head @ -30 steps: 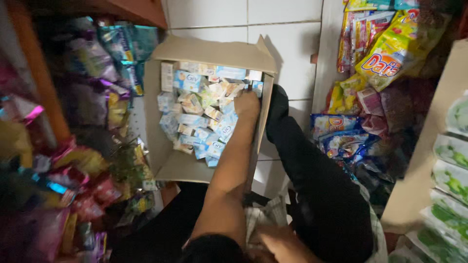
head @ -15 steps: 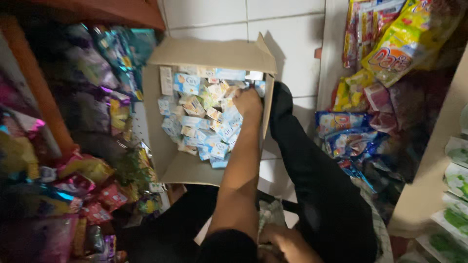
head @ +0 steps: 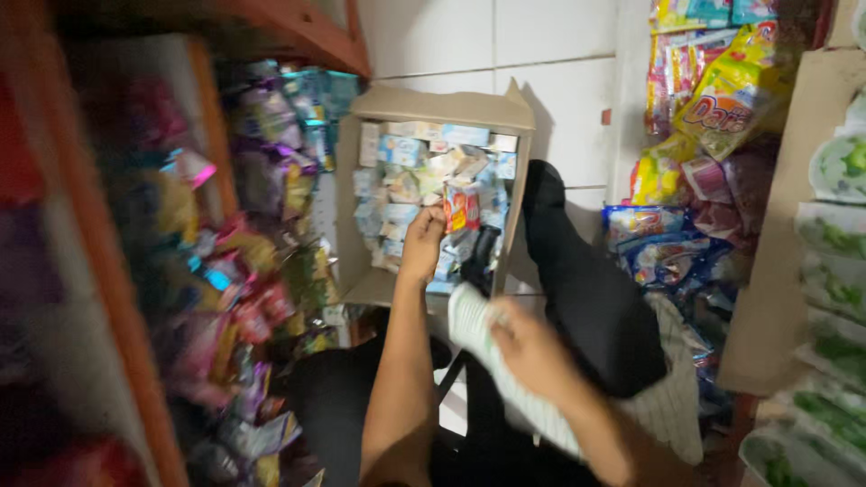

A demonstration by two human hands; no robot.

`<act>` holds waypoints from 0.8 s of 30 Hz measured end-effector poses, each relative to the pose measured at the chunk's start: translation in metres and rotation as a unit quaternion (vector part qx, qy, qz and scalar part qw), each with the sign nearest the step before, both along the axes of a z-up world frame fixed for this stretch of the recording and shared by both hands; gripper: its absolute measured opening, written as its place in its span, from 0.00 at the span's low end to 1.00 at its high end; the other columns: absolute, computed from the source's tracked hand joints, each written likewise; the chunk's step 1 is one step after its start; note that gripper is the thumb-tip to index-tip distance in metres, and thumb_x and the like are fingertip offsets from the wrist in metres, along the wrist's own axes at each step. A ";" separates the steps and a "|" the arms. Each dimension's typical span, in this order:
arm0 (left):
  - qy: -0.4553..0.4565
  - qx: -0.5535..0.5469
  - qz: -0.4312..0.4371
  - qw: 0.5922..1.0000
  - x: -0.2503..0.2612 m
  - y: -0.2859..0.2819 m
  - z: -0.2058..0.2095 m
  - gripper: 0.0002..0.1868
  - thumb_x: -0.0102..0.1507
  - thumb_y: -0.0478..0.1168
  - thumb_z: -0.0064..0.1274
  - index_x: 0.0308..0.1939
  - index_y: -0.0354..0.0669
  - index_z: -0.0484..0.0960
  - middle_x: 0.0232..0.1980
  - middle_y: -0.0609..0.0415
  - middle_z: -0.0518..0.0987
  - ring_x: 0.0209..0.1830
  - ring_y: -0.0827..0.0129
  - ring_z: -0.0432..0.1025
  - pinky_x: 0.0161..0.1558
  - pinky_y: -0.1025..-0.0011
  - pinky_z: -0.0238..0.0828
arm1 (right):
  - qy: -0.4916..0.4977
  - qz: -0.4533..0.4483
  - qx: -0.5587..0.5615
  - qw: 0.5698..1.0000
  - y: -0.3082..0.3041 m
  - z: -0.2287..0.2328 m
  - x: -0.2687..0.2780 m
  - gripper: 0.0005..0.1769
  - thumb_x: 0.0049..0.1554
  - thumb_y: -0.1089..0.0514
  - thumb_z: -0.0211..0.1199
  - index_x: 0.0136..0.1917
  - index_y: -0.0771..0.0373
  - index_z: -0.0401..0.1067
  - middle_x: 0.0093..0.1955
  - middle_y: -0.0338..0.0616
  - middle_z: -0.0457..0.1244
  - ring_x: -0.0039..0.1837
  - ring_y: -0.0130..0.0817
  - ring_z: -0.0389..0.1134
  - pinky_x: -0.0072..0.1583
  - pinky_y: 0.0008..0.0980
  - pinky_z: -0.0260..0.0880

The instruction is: The person sits on the floor and uses a barcode scanner to scan small red packets from a cardboard box. They then place the scanned packets onto a shelf. Later, the person wipes a wire rack with a cloth and places it on the shelf.

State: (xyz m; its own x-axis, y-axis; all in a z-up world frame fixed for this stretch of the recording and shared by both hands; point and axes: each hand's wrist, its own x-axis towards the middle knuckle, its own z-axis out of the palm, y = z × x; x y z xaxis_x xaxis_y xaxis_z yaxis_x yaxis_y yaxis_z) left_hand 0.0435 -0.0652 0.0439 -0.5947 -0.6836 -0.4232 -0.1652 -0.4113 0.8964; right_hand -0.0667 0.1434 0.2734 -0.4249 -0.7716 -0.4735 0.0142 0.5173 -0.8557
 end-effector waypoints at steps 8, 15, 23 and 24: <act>0.074 0.116 0.168 0.976 0.062 0.078 0.184 0.10 0.72 0.42 0.39 0.44 0.45 0.77 0.42 0.55 0.80 0.39 0.71 0.73 0.42 0.71 0.74 | 0.132 -0.047 -0.292 0.946 0.007 0.040 0.023 0.16 0.64 0.68 0.52 0.64 0.64 0.71 0.61 0.53 0.67 0.65 0.41 0.67 0.66 0.36 0.66; 0.123 0.034 0.270 0.954 0.081 0.182 0.200 0.11 0.74 0.38 0.39 0.48 0.36 0.76 0.45 0.52 0.79 0.45 0.71 0.73 0.47 0.70 0.73 | 0.450 0.062 -0.198 0.869 0.007 0.067 0.102 0.18 0.62 0.54 0.55 0.62 0.61 0.73 0.64 0.52 0.67 0.64 0.52 0.69 0.63 0.49 0.63; 0.169 0.077 0.330 0.926 0.107 0.209 0.201 0.14 0.73 0.41 0.39 0.45 0.37 0.78 0.40 0.52 0.80 0.40 0.70 0.73 0.46 0.70 0.72 | 0.181 -0.050 -0.102 0.977 0.008 -0.052 0.087 0.20 0.63 0.52 0.50 0.54 0.67 0.77 0.50 0.60 0.71 0.53 0.49 0.74 0.57 0.44 0.73; 0.198 0.113 0.355 0.907 0.111 0.208 0.203 0.14 0.72 0.41 0.38 0.43 0.37 0.77 0.40 0.53 0.80 0.40 0.69 0.74 0.46 0.69 0.73 | 0.203 0.004 -0.145 0.968 0.009 -0.071 0.085 0.21 0.64 0.52 0.47 0.55 0.68 0.76 0.52 0.62 0.70 0.54 0.52 0.73 0.58 0.45 0.71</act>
State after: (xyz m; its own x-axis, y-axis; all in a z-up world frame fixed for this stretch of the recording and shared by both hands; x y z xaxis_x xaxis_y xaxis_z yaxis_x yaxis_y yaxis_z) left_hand 0.1545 0.1429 0.2467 -0.1745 -0.8762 -0.4493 0.5287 -0.4683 0.7079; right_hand 0.0187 0.1527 0.2025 -0.5241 -0.8510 -0.0323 -0.3570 0.2540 -0.8989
